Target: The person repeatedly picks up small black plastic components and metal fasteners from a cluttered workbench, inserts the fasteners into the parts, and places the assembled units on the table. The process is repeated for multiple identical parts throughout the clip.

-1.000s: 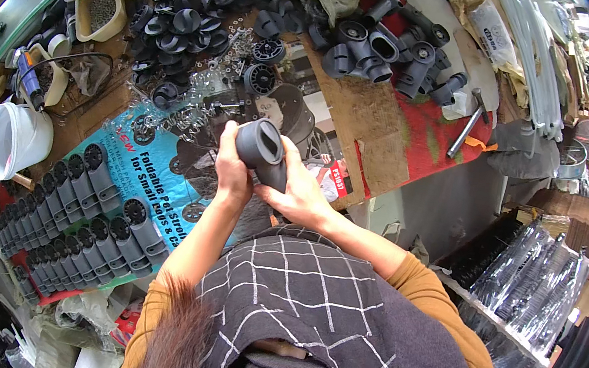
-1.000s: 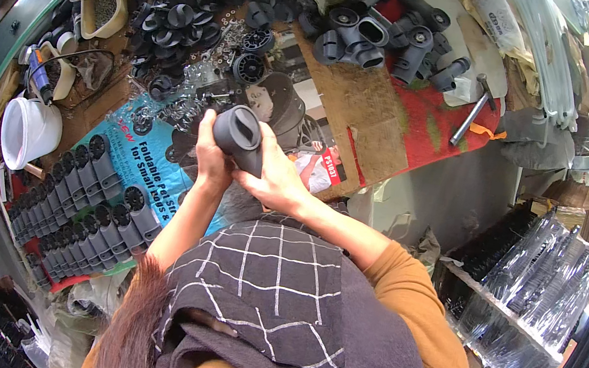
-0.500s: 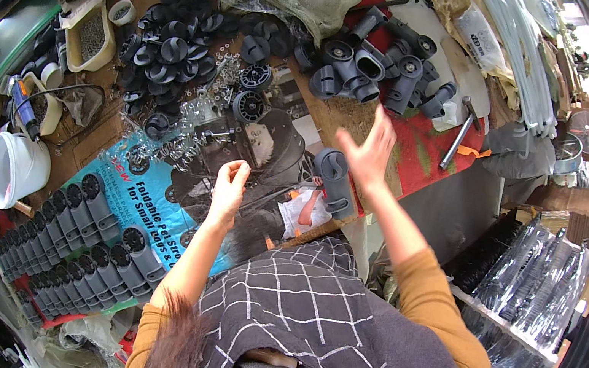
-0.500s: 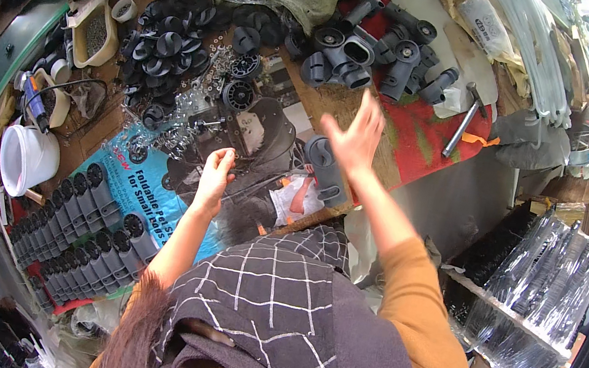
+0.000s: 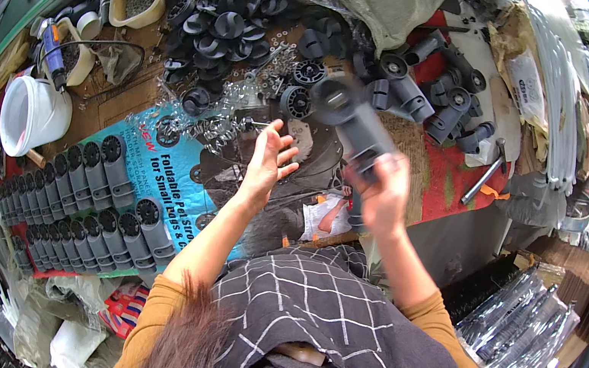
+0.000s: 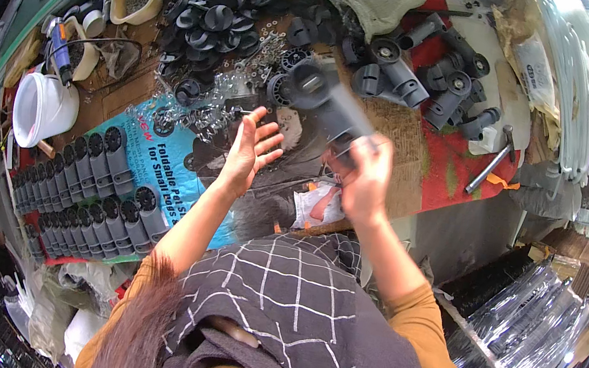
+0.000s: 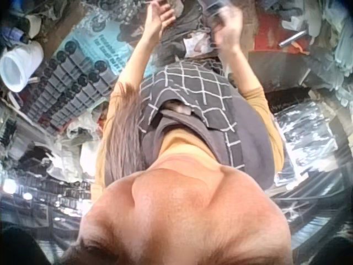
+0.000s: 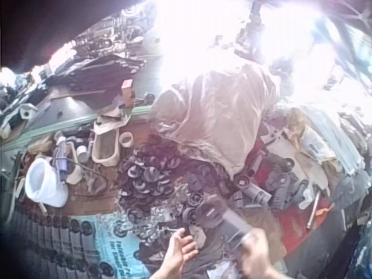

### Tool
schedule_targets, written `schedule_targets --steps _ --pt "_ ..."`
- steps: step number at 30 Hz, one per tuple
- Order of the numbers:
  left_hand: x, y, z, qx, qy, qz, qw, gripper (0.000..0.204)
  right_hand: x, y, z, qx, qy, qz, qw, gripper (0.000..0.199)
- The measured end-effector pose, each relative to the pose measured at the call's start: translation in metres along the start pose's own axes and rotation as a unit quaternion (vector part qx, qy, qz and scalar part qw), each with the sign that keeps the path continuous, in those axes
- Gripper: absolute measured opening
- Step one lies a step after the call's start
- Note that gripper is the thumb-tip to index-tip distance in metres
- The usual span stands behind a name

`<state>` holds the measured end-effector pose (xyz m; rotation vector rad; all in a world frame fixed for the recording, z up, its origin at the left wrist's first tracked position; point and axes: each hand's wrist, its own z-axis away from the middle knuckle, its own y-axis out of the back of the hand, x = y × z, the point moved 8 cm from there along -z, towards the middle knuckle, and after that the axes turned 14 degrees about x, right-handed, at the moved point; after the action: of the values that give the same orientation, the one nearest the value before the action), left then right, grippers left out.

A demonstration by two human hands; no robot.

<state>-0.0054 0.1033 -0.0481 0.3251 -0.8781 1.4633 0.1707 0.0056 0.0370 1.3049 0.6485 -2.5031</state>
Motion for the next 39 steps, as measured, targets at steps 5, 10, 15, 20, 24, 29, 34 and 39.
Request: schedule_targets --steps 5,10,15,20,24,29,34,39 --pt "0.036 0.062 -0.006 0.153 -0.206 -0.236 0.937 0.036 0.062 -0.041 0.007 -0.145 0.067 0.394 0.905 0.033" --pt "0.015 0.060 0.020 0.123 -0.278 -0.442 0.844 0.030 0.068 -0.168 -0.069 -0.222 0.392 0.481 0.752 0.022" --pt "0.009 0.049 0.033 0.130 -0.309 -0.469 0.817 0.036 0.105 -0.259 -0.089 -0.196 0.603 0.557 0.536 0.028" --pt "0.019 0.063 0.028 0.130 -0.291 -0.462 0.828 0.048 0.085 -0.261 -0.084 -0.216 0.597 0.455 0.624 0.019" --pt "0.035 0.092 0.008 0.184 -0.205 -0.188 0.943 0.035 0.104 -0.186 -0.070 -0.234 0.078 0.307 0.919 0.019" --pt "0.055 0.085 0.009 0.155 -0.196 -0.046 0.967 0.038 0.111 -0.125 -0.009 -0.193 -0.107 0.190 0.957 0.019" --pt "0.029 0.073 0.032 0.072 -0.099 -0.045 0.991 0.029 0.124 -0.082 0.031 -0.166 -0.157 0.186 0.956 0.024" --pt "0.014 0.085 0.042 0.102 -0.186 -0.268 0.940 0.028 0.127 -0.047 0.037 -0.170 0.070 0.505 0.843 0.021"
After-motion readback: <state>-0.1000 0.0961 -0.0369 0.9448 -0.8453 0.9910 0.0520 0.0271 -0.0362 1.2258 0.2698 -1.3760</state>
